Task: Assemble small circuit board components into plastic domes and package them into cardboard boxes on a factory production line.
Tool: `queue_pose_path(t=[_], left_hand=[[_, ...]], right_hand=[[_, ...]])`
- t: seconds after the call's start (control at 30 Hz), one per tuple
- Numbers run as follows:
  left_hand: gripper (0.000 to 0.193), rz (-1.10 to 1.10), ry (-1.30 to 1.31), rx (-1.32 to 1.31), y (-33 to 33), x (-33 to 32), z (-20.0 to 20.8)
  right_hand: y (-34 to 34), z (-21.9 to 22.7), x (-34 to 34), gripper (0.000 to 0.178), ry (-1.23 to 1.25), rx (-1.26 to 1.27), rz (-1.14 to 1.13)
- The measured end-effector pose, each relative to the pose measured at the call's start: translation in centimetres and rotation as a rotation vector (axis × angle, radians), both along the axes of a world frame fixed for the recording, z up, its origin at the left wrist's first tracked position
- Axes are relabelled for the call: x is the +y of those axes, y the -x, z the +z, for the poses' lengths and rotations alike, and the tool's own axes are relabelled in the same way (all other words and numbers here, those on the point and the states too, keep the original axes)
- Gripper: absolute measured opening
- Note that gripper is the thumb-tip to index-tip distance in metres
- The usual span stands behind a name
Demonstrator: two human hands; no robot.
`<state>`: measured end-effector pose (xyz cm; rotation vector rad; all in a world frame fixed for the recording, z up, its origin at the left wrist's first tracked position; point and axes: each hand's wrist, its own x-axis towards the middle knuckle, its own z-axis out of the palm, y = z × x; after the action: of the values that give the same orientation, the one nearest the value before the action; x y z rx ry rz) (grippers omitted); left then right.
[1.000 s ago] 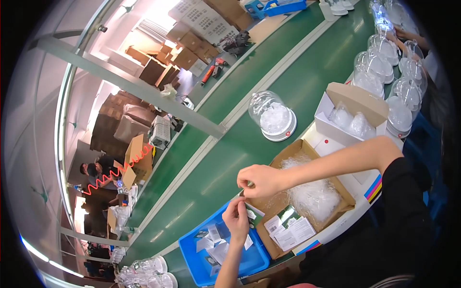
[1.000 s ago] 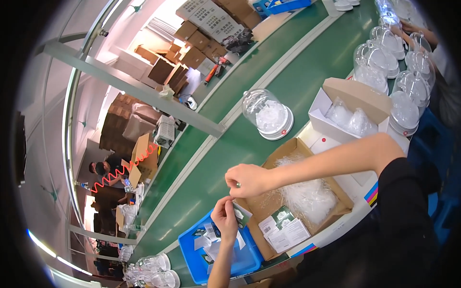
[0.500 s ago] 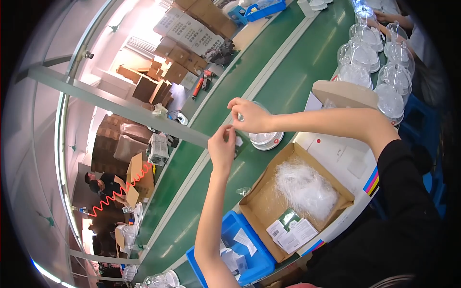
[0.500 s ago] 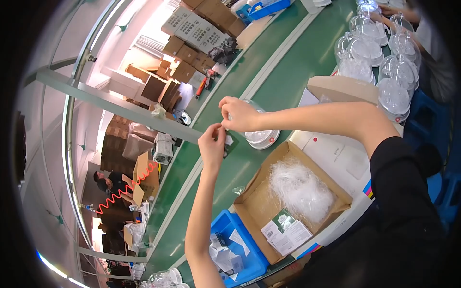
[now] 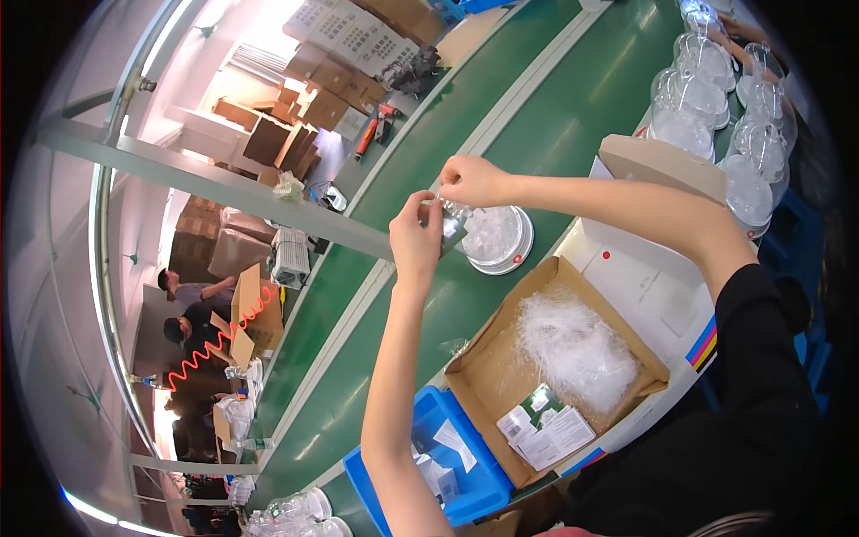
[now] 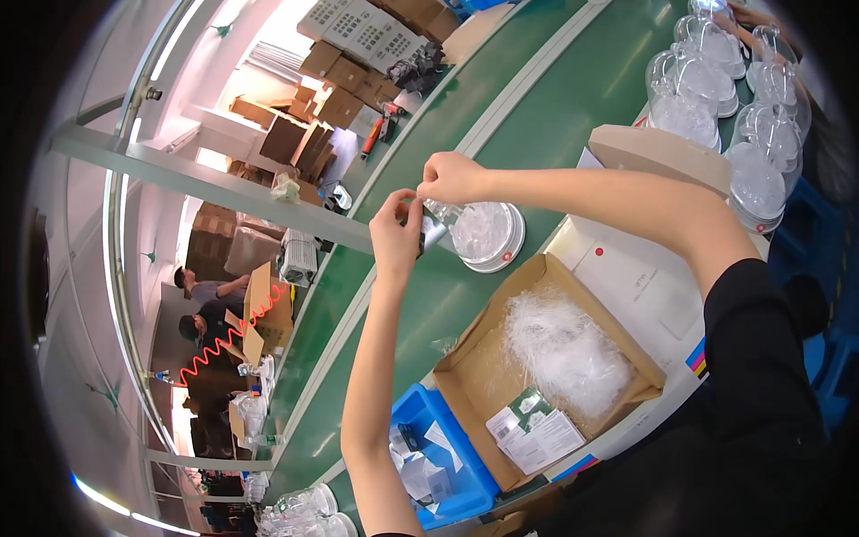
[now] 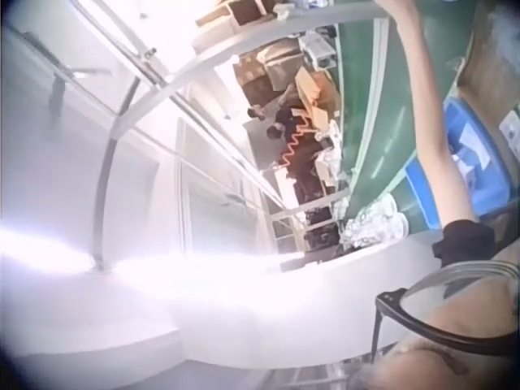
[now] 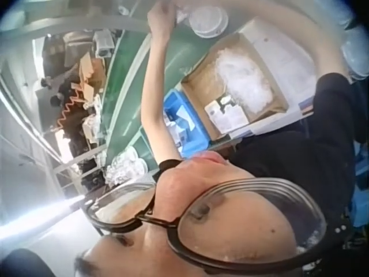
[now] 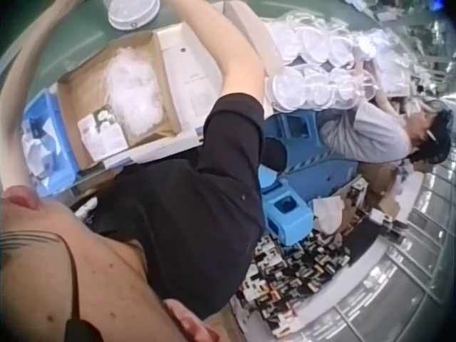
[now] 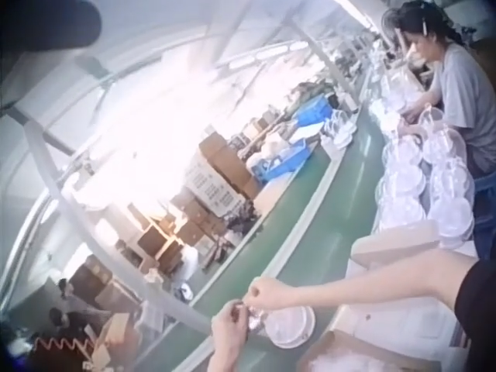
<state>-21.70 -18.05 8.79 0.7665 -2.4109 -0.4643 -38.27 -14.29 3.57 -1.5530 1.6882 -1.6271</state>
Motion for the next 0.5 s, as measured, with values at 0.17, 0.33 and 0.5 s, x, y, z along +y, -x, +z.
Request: queue_pose_path(t=[0.17,0.33,0.5], left_hand=[[0.021,-0.147,-0.054,0.123,-1.0,-2.1,-1.9],[0.023,-0.147,0.070,0.108,-1.6,-1.5,-2.8],[0.027,-0.103,-0.024,0.135,-1.8,-0.2,-2.0]], right_hand=[[0.0,-0.2,0.0,0.025,-0.001,-0.117,0.153],[-0.3,-0.4,1.2,0.028,0.067,0.014,0.203],[-1.1,-0.4,1.2,0.029,0.189,0.124,0.170]])
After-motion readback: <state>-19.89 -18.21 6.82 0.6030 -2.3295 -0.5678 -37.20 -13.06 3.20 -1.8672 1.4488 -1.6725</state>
